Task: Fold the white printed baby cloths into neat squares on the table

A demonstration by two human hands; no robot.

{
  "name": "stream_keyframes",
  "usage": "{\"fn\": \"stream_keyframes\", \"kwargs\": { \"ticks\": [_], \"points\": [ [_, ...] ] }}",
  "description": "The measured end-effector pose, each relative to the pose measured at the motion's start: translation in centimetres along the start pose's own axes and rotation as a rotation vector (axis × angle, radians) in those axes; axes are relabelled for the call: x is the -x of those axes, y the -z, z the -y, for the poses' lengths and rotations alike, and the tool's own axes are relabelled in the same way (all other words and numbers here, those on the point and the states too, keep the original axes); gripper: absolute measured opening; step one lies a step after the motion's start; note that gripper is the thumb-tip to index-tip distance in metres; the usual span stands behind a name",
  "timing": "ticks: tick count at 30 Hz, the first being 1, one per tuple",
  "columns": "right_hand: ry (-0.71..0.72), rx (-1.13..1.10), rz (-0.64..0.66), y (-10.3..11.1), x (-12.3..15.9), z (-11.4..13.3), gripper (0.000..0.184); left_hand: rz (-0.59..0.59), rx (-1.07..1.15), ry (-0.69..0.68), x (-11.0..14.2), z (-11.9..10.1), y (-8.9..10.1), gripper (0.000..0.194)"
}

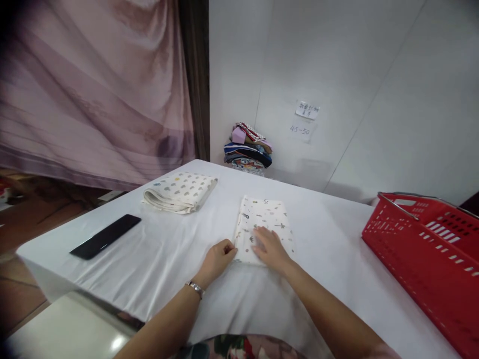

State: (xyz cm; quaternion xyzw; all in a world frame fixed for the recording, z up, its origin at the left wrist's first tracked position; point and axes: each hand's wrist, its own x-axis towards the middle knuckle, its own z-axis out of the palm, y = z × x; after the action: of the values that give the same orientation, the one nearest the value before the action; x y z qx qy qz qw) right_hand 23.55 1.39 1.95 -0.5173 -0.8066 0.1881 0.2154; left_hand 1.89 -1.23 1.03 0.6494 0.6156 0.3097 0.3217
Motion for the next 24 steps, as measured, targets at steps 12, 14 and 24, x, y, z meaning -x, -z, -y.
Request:
{"fn": "stream_keyframes", "kwargs": {
  "ticks": [12,14,24],
  "points": [
    [-0.647,-0.701,-0.362,2.5,5.3,-5.5,0.083,0.02,-0.071,0.148,-0.8,-2.0,-0.2,0.035],
    [-0.662,-0.781,-0.365,3.2,5.2,-6.3,0.082,0.027,-0.056,0.145,-0.2,-2.5,-1.1,0.032],
    [-0.809,-0.908,-0.623,7.7,6.7,-13.7,0.058,0.238,0.019,-0.008,1.6,-4.3,-4.8,0.02]
  ]
}}
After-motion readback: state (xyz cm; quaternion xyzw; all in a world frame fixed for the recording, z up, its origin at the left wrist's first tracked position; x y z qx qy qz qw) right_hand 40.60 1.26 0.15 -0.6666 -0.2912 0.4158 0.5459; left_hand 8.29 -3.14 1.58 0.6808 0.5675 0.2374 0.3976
